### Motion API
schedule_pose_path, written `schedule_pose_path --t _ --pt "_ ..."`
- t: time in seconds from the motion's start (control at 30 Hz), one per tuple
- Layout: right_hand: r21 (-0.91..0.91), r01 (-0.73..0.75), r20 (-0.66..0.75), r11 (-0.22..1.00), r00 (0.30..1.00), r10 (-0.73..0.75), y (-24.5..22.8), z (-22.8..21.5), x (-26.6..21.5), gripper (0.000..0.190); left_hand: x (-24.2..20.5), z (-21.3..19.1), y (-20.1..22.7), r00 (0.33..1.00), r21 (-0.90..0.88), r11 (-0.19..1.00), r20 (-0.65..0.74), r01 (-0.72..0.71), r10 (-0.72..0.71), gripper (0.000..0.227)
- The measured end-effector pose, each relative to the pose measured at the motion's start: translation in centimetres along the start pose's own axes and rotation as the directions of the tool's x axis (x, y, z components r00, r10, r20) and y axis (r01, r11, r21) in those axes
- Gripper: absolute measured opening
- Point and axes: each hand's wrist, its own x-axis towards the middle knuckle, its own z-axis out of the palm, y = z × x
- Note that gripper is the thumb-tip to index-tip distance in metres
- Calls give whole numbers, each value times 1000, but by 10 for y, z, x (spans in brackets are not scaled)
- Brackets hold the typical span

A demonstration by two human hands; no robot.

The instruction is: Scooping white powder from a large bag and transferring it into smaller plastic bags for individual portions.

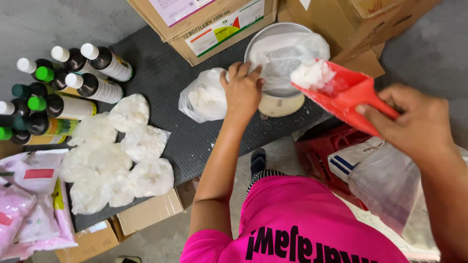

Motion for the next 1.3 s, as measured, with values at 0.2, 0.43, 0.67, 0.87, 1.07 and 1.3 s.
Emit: schedule_pose_path --t 0.2,0.43,0.67,0.87,1.07,1.3 --pt "-377 238 147 895 970 -196 -23 34 79 33 8 -6 7 1000 -306 952 -22 -16 9 32" --pt "-638 620 503 457 785 -361 -86 67 138 13 -2 0 8 997 -593 805 -51 20 -62 40" --pt "-704 696 623 141 701 -347 -116 57 142 6 1 -3 -6 986 -735 671 -13 102 -164 44" --pt "-743 612 469 272 765 -441 -102 29 121 4 -2 -13 -5 982 -784 600 60 159 -182 54" --pt "-422 361 26 831 922 -387 -27 29 59 17 -30 -27 -13 959 -792 570 66 218 -274 60" --pt "575 -49 -139 817 978 156 63 32 -27 16 -94 -66 -1 903 -698 696 -173 170 -394 54"
